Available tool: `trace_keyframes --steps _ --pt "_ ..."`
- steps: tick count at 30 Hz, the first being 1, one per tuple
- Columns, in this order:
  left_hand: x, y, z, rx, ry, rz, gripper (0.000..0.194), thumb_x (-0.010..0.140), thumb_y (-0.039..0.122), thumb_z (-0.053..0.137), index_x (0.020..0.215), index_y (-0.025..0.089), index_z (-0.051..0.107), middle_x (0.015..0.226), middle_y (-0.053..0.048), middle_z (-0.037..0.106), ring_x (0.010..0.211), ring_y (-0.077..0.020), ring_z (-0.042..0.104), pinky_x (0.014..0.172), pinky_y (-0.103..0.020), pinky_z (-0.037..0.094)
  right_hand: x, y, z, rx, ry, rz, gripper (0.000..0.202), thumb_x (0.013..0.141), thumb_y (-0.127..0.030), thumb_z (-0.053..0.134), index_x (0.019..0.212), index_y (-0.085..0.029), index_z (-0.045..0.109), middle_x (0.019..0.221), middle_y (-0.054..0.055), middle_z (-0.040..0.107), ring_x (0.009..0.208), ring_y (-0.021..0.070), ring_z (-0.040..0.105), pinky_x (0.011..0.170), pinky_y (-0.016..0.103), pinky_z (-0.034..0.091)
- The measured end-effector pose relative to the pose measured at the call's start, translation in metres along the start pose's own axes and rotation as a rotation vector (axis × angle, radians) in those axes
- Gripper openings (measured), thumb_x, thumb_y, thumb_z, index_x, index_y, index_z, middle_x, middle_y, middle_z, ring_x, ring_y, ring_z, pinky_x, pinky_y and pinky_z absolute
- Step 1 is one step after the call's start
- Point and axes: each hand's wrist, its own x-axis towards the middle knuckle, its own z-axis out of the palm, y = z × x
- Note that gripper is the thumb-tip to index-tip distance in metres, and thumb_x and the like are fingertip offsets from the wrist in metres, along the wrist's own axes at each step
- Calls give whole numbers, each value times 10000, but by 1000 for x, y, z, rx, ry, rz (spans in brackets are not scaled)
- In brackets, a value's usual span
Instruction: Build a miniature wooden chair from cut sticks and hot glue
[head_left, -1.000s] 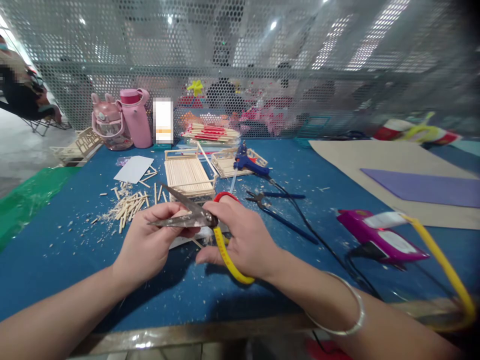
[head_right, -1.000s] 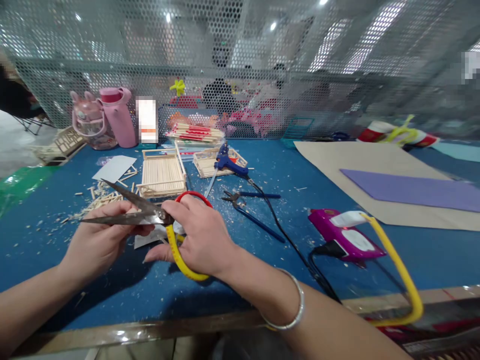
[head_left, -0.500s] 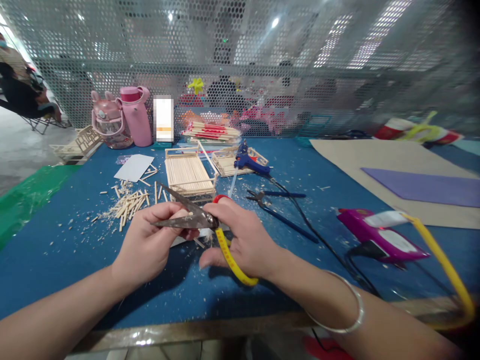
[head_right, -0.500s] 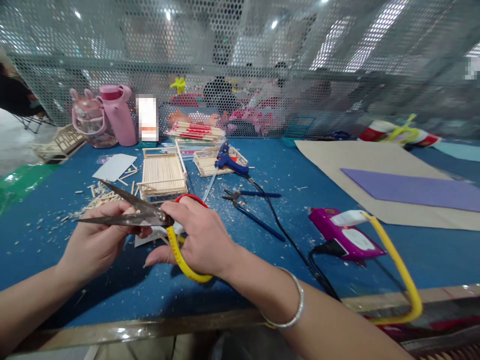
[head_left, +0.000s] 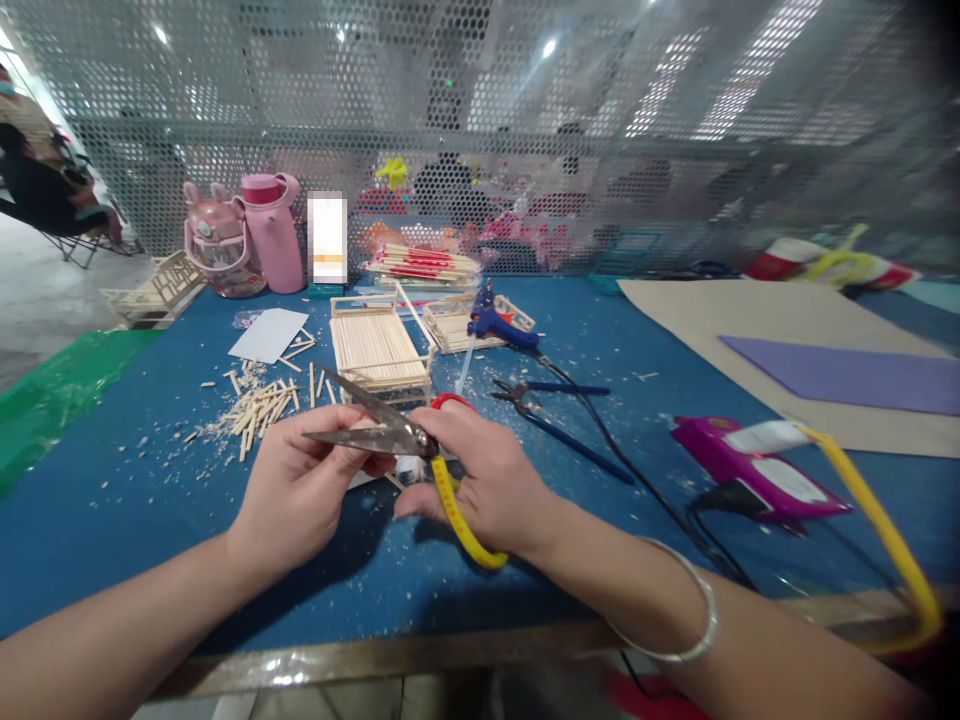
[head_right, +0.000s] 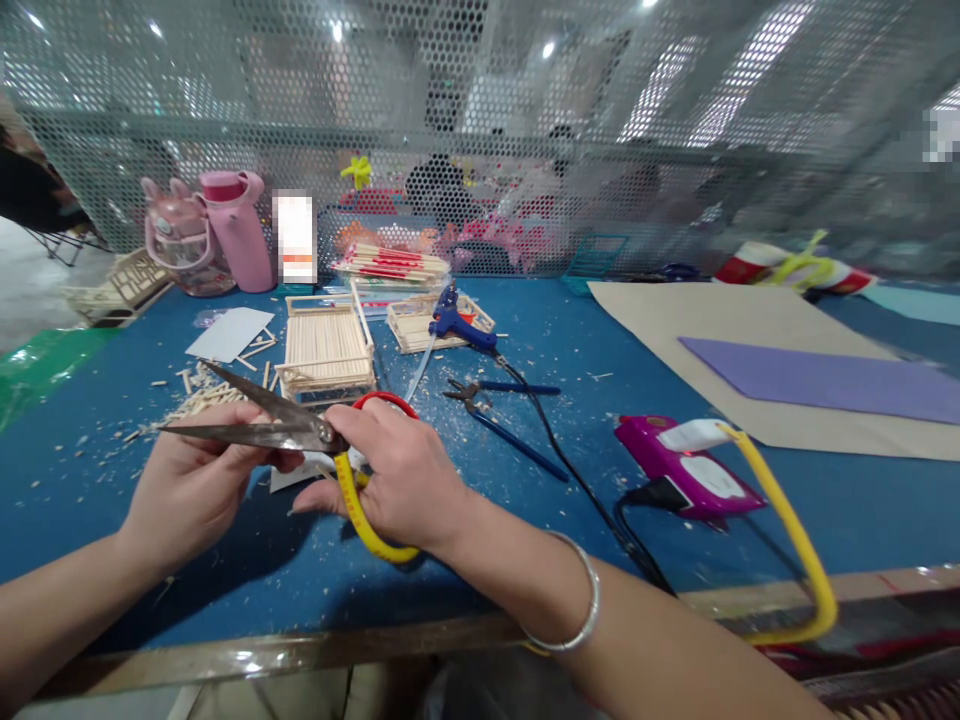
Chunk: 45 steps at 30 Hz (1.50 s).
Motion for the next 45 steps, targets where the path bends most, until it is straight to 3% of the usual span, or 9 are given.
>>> trace_keyframes --steps 14,18,23,26,28,32,37,40,45 --pt "4 -2 2 -90 43 -92 271 751 414 689 703 151 641 596 13 624 550 -82 580 555 -178 508 3 7 1 122 29 91 625 733 -690 525 1060 -159 563 918 76 650 801 169 604 707 282 485" --pt "8 -4 2 -42 5 -132 311 756 446 664 694 147 602 590 20 585 527 -81 559 523 -185 509 11 7 -17 -33 -5 196 455 765 -498 626 1071 -169 552 900 64 643 762 169 594 694 292 484" --pt "13 -6 2 24 91 -126 237 786 379 628 737 156 567 608 27 549 513 -73 526 412 -145 436 -2 -6 -73 -290 -285 462 428 689 -202 614 1104 -198 507 739 23 617 569 151 561 503 264 446" --pt "12 -7 3 21 105 -143 167 814 325 589 784 163 556 653 24 549 512 -70 523 392 -142 415 -30 -9 -98 -319 -522 531 345 736 -235 566 1079 -213 536 799 60 667 608 187 627 504 289 486" --pt "11 -7 4 51 73 -166 155 829 313 568 790 163 560 645 20 553 497 -69 510 388 -143 398 -51 -4 -102 -364 -578 567 334 761 -275 573 1087 -204 560 902 94 689 731 228 669 580 327 528" --pt "10 -11 4 128 -16 -221 192 849 311 539 728 163 564 543 26 536 405 -58 426 376 -162 339 -71 16 -90 -516 -509 533 341 810 -283 534 1125 -161 580 961 126 694 799 249 675 642 364 536" --pt "14 -18 -3 363 -83 -117 284 864 297 496 611 180 551 491 31 510 418 -77 415 419 -193 311 -30 14 -76 -697 -544 345 194 804 -280 536 880 -184 688 731 100 655 645 255 632 537 364 476" --pt "15 -20 -5 598 -139 25 266 850 258 509 609 177 589 495 30 522 474 -98 441 473 -201 316 10 1 -57 -459 -386 183 258 862 -231 505 1073 -168 640 940 95 697 830 219 646 705 342 494" --pt "14 -20 -5 699 -207 95 256 871 252 470 717 169 658 605 -7 622 559 -124 522 546 -216 361 40 -3 -15 -149 -501 -19 143 849 -192 567 914 -143 685 825 49 716 736 155 638 648 256 453"
